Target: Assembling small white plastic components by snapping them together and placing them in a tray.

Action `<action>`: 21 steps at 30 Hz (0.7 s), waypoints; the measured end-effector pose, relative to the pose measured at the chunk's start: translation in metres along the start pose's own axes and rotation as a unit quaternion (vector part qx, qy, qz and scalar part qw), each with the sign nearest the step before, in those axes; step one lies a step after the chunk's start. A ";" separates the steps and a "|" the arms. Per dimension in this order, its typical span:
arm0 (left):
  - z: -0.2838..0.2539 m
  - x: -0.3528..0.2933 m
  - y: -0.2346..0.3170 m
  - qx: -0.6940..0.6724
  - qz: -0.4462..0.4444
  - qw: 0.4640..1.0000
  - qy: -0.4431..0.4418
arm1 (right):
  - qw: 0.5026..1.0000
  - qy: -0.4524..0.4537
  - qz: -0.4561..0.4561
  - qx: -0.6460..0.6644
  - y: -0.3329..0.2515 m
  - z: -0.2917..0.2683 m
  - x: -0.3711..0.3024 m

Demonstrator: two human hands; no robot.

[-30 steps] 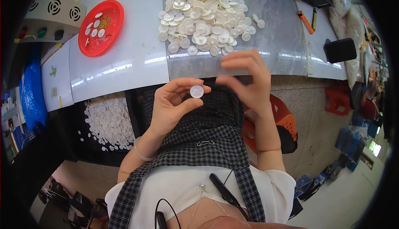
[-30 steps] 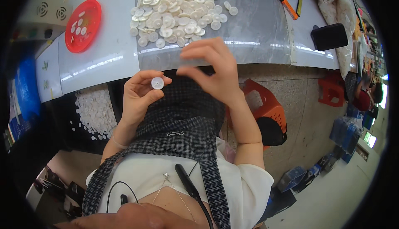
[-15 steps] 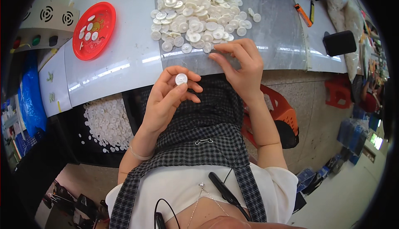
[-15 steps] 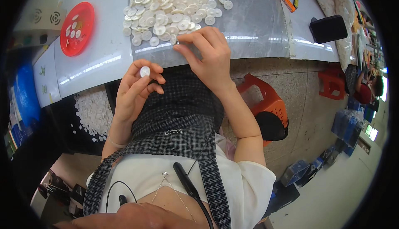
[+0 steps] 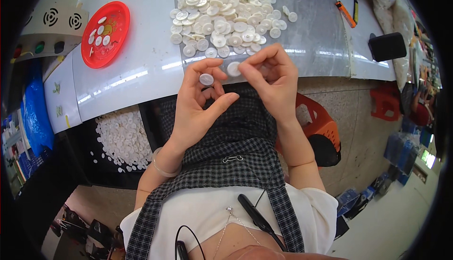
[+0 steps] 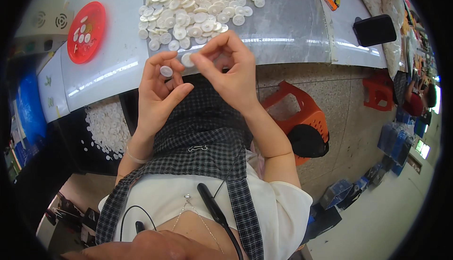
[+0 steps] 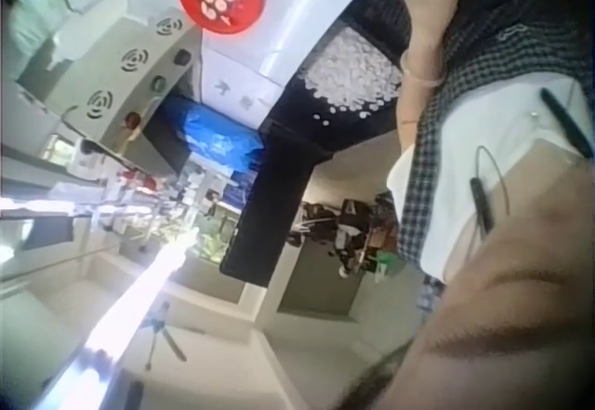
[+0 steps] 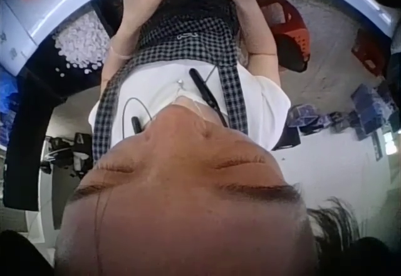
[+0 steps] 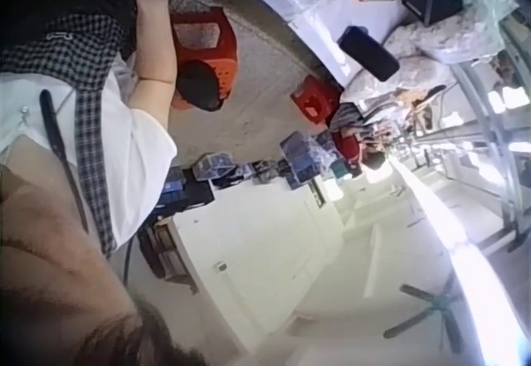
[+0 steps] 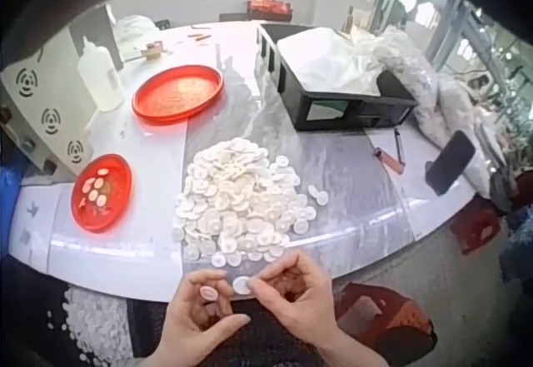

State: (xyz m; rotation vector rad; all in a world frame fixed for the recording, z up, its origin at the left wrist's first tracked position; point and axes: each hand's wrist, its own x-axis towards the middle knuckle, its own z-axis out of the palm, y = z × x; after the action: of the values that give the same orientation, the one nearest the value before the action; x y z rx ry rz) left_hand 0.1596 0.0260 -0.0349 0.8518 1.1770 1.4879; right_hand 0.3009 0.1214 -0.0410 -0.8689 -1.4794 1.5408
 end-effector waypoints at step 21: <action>-0.023 -0.008 -0.004 -0.054 -0.030 0.997 0.039 | 0.889 -0.012 -0.277 -0.364 0.022 0.015 0.019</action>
State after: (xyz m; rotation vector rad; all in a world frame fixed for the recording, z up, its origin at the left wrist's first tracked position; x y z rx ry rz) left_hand 0.1415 0.0124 -0.0442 0.6841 1.1587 1.5323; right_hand 0.2776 0.1320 -0.0610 -0.7197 -2.1374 0.5623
